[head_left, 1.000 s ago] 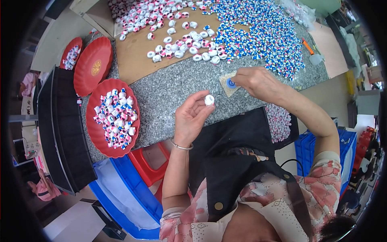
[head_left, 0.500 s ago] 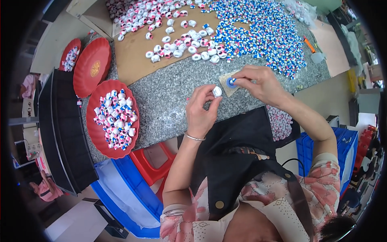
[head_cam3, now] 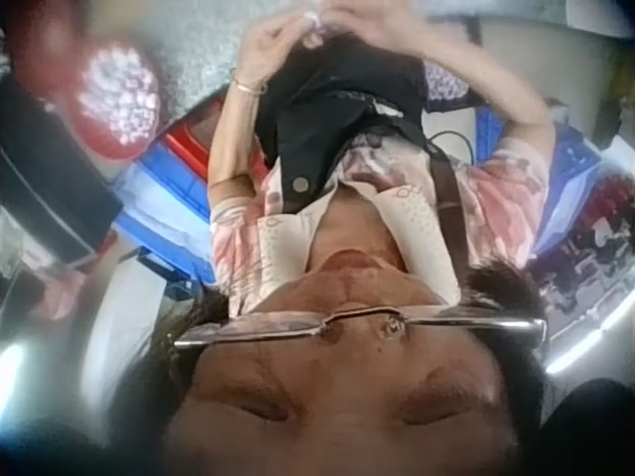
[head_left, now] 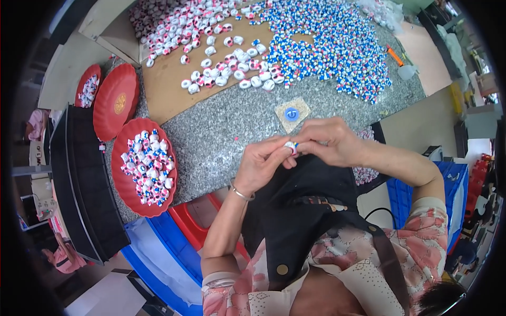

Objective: Assembling small blue and white plastic toy components at a factory workbench.

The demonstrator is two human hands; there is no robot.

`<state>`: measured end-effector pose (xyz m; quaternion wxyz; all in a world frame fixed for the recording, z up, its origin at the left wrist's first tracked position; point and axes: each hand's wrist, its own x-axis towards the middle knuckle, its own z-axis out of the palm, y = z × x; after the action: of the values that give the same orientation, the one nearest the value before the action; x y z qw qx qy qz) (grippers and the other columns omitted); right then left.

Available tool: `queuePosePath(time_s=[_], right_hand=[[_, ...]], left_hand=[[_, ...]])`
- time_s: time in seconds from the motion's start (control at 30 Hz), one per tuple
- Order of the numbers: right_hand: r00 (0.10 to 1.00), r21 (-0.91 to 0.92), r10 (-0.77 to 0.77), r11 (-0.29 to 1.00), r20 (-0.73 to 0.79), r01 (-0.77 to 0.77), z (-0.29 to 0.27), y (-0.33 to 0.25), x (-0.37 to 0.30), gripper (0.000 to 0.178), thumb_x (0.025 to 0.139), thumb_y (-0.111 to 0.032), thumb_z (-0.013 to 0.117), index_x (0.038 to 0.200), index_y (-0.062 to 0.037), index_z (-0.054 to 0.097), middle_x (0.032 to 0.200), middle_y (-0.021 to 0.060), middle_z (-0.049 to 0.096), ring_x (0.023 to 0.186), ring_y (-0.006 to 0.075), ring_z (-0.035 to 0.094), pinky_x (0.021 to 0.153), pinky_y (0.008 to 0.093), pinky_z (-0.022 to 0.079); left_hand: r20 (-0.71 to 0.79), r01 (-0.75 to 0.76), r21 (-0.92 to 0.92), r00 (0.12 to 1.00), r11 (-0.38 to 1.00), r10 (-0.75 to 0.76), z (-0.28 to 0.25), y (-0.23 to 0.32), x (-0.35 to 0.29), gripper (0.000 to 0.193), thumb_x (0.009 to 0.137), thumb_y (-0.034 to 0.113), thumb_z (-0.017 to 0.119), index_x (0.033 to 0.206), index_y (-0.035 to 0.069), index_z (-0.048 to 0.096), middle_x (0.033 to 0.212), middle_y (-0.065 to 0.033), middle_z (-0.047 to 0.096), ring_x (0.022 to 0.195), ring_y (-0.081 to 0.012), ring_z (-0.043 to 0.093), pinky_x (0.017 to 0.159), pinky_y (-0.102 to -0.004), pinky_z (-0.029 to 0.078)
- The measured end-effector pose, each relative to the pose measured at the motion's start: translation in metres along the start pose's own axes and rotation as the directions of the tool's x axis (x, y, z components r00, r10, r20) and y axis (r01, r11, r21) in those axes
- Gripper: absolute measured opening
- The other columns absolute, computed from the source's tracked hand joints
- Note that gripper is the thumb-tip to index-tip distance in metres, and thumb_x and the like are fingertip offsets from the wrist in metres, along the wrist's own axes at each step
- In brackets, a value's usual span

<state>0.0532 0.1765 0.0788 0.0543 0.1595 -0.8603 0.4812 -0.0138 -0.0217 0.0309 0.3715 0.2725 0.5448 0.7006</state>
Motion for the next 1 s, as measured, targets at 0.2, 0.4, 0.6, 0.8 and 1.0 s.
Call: queuePosePath(time_s=[0.2,0.4,0.6,0.8,1.0], right_hand=[[0.998,0.088,0.052,0.995,0.042,-0.055,0.017,-0.002,0.004,0.014,0.085,-0.011,0.067,0.097,-0.0037,0.068,0.081,0.0112,0.063,0.072,0.0284,0.064,0.064,0.0354,0.050],[0.992,-0.323,0.026,0.944,-0.126,-0.065,-0.023,0.070,0.029,0.018,0.087,-0.008,0.062,0.103,-0.0014,0.067,0.103,0.0132,0.065,0.093,0.0291,0.065,0.081,0.0369,0.052],[0.970,-0.529,-0.186,0.814,0.155,0.241,-0.038,0.106,0.061,0.017,0.084,-0.003,0.060,0.101,-0.0017,0.062,0.102,0.0123,0.061,0.092,0.0310,0.062,0.077,0.0385,0.051],[0.971,-0.578,-0.119,0.786,0.206,0.219,-0.038,0.108,0.060,0.014,0.083,-0.004,0.058,0.096,-0.0021,0.058,0.092,0.0106,0.056,0.089,0.0291,0.059,0.076,0.0394,0.049],[0.925,-0.709,-0.196,0.597,0.325,0.375,-0.029,0.099,0.058,0.020,0.082,-0.006,0.052,0.102,-0.0054,0.056,0.101,0.0080,0.056,0.095,0.0242,0.056,0.079,0.0376,0.048]], left_hand=[[-0.085,0.032,-0.097,0.996,0.995,-0.040,-0.003,-0.001,-0.015,0.024,0.094,0.004,0.055,0.116,-0.003,0.064,0.091,-0.0079,0.065,0.074,-0.0106,0.063,0.066,-0.0217,0.050],[-0.504,-0.042,0.489,0.801,0.871,0.322,-0.073,0.038,-0.061,0.021,0.086,-0.002,0.061,0.107,-0.003,0.064,0.095,-0.0069,0.062,0.081,-0.0118,0.059,0.071,-0.0237,0.048],[-0.169,0.545,0.814,0.551,-0.199,0.817,-0.125,0.071,-0.096,0.027,0.079,-0.003,0.067,0.107,0.000,0.063,0.098,-0.0125,0.062,0.088,-0.0263,0.062,0.077,-0.0342,0.050],[-0.234,-0.045,0.902,0.786,0.430,0.573,-0.064,0.046,0.005,0.020,0.079,-0.002,0.066,0.099,0.001,0.064,0.095,-0.0151,0.063,0.089,-0.0303,0.062,0.075,-0.0378,0.051],[0.049,-0.150,0.975,0.865,0.164,0.499,-0.048,-0.002,0.102,0.019,0.076,0.002,0.065,0.094,0.003,0.060,0.096,-0.0123,0.059,0.090,-0.0311,0.061,0.070,-0.0411,0.052]])
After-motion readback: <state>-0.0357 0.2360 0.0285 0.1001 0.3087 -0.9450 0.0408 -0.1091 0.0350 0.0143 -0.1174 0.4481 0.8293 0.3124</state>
